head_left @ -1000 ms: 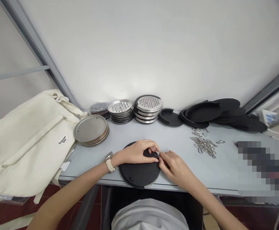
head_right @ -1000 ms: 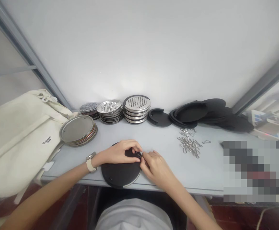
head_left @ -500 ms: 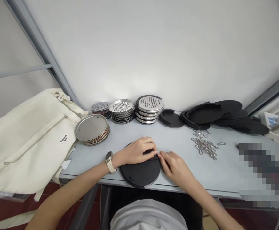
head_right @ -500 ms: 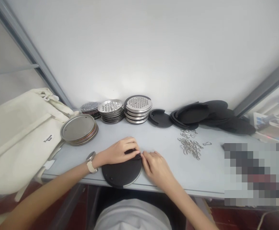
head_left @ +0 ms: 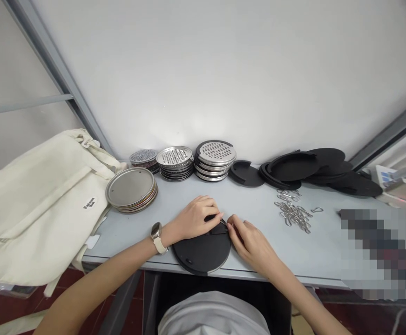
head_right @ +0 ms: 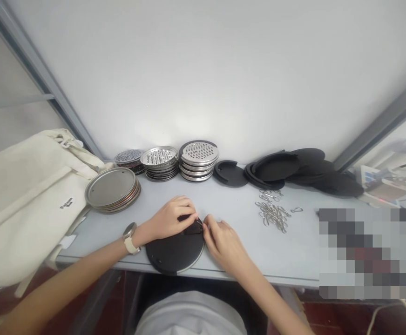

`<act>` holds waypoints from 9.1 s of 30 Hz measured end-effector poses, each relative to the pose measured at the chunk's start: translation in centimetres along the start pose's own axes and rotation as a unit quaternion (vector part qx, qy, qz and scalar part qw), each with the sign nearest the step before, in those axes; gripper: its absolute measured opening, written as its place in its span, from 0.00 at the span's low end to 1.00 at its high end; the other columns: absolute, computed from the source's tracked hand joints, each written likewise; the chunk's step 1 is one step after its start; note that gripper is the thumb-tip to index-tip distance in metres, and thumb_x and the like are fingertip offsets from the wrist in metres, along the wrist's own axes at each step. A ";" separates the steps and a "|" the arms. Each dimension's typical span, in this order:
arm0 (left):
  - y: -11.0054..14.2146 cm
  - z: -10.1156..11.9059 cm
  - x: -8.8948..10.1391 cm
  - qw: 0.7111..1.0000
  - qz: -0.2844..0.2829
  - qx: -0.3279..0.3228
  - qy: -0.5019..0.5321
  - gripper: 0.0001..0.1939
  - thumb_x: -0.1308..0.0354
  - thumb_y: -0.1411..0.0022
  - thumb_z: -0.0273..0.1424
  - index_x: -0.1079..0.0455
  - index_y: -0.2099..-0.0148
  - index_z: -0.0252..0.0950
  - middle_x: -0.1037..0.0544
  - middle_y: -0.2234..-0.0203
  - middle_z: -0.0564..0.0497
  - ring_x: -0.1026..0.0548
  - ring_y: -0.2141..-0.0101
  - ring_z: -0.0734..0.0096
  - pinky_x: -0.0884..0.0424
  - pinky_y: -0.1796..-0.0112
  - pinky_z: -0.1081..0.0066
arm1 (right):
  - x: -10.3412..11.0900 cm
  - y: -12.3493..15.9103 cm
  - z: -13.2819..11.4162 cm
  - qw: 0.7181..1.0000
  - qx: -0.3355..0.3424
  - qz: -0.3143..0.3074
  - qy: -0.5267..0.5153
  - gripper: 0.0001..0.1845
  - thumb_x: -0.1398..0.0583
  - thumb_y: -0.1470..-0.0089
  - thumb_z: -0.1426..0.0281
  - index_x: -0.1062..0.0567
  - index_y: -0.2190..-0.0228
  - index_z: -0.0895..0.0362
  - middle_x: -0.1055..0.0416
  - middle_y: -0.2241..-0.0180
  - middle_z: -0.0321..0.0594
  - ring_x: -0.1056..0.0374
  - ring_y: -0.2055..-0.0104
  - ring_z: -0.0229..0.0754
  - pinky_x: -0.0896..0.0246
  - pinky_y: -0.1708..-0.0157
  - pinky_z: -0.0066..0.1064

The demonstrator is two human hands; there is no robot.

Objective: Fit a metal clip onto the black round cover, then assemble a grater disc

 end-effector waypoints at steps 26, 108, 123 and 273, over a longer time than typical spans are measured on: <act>-0.1 -0.4 0.2 0.998 -0.043 0.002 0.047 0.09 0.48 0.34 0.32 0.29 0.64 0.35 0.24 0.66 0.50 0.29 0.61 0.69 0.38 0.54 0.67 | -0.2 -0.2 0.5 0.999 0.000 -0.002 -0.041 0.08 0.55 0.35 0.68 0.38 0.65 0.53 0.28 0.71 0.38 0.34 0.73 0.41 0.40 0.74 0.29; 0.1 -0.1 0.0 0.998 -0.048 0.004 0.049 0.19 0.37 0.47 0.44 0.34 0.59 0.37 0.25 0.65 0.51 0.29 0.60 0.65 0.37 0.55 0.65 | -0.3 -0.7 1.2 0.966 -0.089 -0.053 -0.237 0.12 0.51 0.38 0.63 0.39 0.72 0.54 0.42 0.81 0.27 0.47 0.79 0.35 0.53 0.77 0.26; -0.2 -0.2 0.1 0.982 -0.075 0.050 0.168 0.20 0.33 0.50 0.37 0.31 0.56 0.37 0.26 0.65 0.50 0.28 0.62 0.69 0.33 0.55 0.67 | 0.1 -0.3 1.1 0.964 -0.078 -0.067 -0.244 0.14 0.53 0.37 0.61 0.39 0.72 0.54 0.45 0.81 0.27 0.49 0.78 0.35 0.53 0.77 0.27; -0.3 -0.5 -0.1 0.964 -0.062 0.089 0.243 0.06 0.45 0.38 0.27 0.28 0.61 0.34 0.23 0.67 0.52 0.27 0.67 0.75 0.33 0.65 0.75 | 0.4 0.6 0.0 0.996 -0.032 -0.023 -0.083 0.11 0.53 0.37 0.69 0.39 0.72 0.52 0.39 0.78 0.33 0.40 0.74 0.40 0.45 0.73 0.29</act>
Point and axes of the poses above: each hand's wrist, its own y-axis away from the middle knuckle, its own x-axis out of the back of the hand, z = x × y, the point moved 1 cm from there along -y, towards the middle knuckle
